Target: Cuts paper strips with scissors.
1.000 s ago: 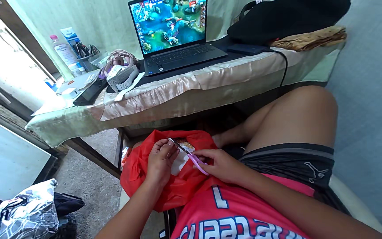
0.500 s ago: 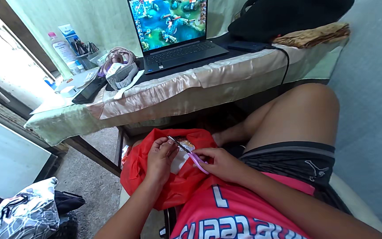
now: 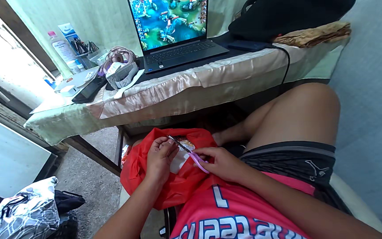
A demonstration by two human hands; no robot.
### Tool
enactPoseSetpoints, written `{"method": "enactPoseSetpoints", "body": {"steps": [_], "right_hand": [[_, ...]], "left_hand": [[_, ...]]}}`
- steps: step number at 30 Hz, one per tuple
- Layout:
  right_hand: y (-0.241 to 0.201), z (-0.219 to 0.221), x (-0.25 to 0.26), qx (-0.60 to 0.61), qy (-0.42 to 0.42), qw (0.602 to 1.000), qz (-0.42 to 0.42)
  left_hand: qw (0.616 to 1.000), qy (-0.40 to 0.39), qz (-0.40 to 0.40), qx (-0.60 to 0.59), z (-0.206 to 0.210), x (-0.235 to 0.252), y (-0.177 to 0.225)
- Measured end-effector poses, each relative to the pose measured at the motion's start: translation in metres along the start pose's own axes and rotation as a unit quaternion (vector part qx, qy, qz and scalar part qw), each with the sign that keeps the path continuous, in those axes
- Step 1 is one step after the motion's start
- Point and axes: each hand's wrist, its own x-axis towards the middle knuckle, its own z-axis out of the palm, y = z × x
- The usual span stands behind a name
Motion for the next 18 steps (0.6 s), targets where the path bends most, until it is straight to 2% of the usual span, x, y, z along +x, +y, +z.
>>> {"method": "enactPoseSetpoints", "body": {"steps": [18], "right_hand": [[0.0017,-0.0022,0.0008,-0.017,0.002,1.0,-0.001]], "left_hand": [[1.0,-0.006,0.013,0.009,-0.0001,-0.0011,0.0023]]}}
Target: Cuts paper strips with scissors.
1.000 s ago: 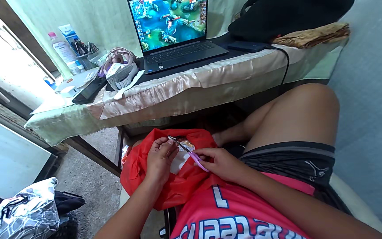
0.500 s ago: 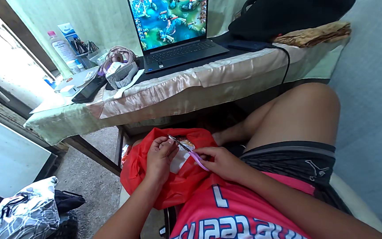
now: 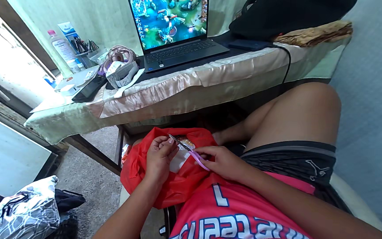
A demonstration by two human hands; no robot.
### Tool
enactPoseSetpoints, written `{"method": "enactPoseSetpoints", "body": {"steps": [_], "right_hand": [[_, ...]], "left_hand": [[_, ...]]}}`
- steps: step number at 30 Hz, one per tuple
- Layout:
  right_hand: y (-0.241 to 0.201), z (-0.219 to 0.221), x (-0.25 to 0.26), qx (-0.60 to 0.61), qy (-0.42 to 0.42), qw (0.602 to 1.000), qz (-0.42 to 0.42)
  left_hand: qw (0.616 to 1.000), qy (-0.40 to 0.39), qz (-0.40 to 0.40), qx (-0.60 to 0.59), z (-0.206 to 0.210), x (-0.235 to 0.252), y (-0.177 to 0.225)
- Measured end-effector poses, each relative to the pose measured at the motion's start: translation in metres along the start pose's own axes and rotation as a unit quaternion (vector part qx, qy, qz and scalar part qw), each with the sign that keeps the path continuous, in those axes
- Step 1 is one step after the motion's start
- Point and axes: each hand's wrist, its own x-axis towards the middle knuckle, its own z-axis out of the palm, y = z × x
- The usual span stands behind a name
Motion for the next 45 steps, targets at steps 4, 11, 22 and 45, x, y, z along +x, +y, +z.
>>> {"method": "enactPoseSetpoints", "body": {"steps": [4,11,22,45], "right_hand": [[0.0,0.0,0.0,0.003,0.003,1.0,-0.007],[-0.002,0.001,0.0,0.006,-0.003,1.0,-0.01],[0.0,0.001,0.001,0.004,-0.006,1.0,-0.008],[-0.002,0.001,-0.001,0.001,-0.005,0.999,0.033]], "left_hand": [[1.0,0.001,-0.002,0.002,0.0,0.0,0.001],[1.0,-0.004,-0.004,-0.002,-0.001,0.001,0.0],[1.0,-0.005,0.002,0.004,-0.001,0.001,0.001],[0.999,-0.005,-0.047,0.026,-0.009,0.01,0.008]]}}
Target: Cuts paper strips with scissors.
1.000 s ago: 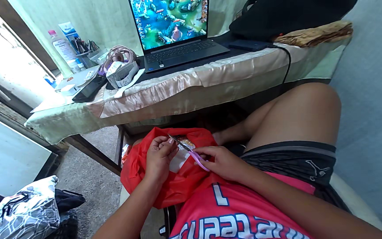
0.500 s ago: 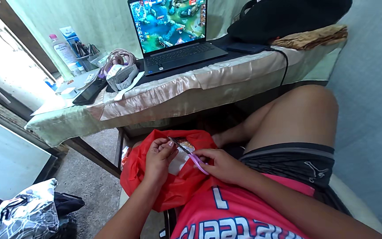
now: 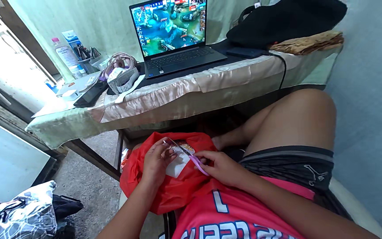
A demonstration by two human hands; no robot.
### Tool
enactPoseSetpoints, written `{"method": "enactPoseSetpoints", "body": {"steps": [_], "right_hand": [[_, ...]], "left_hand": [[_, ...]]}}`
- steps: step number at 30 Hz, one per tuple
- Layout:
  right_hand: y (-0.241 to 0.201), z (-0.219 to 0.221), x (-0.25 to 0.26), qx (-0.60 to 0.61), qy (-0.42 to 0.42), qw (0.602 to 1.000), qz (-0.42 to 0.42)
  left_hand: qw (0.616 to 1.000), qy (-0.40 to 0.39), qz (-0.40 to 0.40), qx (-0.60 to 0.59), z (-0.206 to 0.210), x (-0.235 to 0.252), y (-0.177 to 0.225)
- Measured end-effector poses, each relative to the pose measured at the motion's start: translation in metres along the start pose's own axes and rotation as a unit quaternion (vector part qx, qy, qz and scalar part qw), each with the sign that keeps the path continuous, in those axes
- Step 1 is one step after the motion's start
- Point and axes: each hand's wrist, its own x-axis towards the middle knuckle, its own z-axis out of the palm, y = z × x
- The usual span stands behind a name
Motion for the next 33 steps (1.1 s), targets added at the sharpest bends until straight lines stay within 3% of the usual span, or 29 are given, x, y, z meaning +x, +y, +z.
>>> {"method": "enactPoseSetpoints", "body": {"steps": [33], "right_hand": [[-0.0012,-0.0019,0.0011,0.002,-0.01,1.0,0.007]], "left_hand": [[0.999,0.028,0.006,-0.026,-0.0022,0.002,0.0014]]}}
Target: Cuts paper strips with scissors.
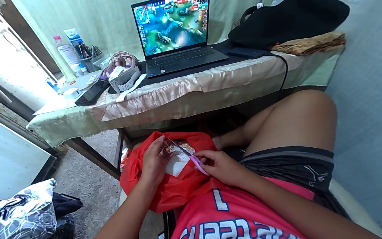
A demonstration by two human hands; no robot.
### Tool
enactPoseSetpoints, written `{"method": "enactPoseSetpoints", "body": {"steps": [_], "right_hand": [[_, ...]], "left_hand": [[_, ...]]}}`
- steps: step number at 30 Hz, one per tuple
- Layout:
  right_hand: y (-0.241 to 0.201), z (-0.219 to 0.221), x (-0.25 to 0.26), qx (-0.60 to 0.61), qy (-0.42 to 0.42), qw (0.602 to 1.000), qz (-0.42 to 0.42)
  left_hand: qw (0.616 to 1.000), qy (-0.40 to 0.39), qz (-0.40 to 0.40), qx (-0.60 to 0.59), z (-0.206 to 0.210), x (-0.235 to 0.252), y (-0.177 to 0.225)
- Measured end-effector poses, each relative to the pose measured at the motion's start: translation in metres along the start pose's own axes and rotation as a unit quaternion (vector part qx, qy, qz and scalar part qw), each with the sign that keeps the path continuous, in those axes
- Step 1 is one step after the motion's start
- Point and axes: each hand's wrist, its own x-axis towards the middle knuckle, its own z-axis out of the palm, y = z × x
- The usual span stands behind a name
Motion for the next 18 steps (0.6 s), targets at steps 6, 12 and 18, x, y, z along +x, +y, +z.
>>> {"method": "enactPoseSetpoints", "body": {"steps": [6,12,18], "right_hand": [[0.003,0.0018,-0.0001,0.0,-0.001,1.0,-0.008],[0.0019,0.0029,-0.0014,0.001,0.012,1.0,-0.014],[0.005,0.0035,-0.0014,-0.032,0.034,0.999,-0.026]], "left_hand": [[1.0,-0.002,0.005,-0.004,-0.0005,0.0005,-0.0001],[1.0,-0.013,0.015,-0.002,-0.0025,0.0017,-0.0011],[1.0,-0.027,0.013,0.01,-0.0027,0.0017,-0.002]]}}
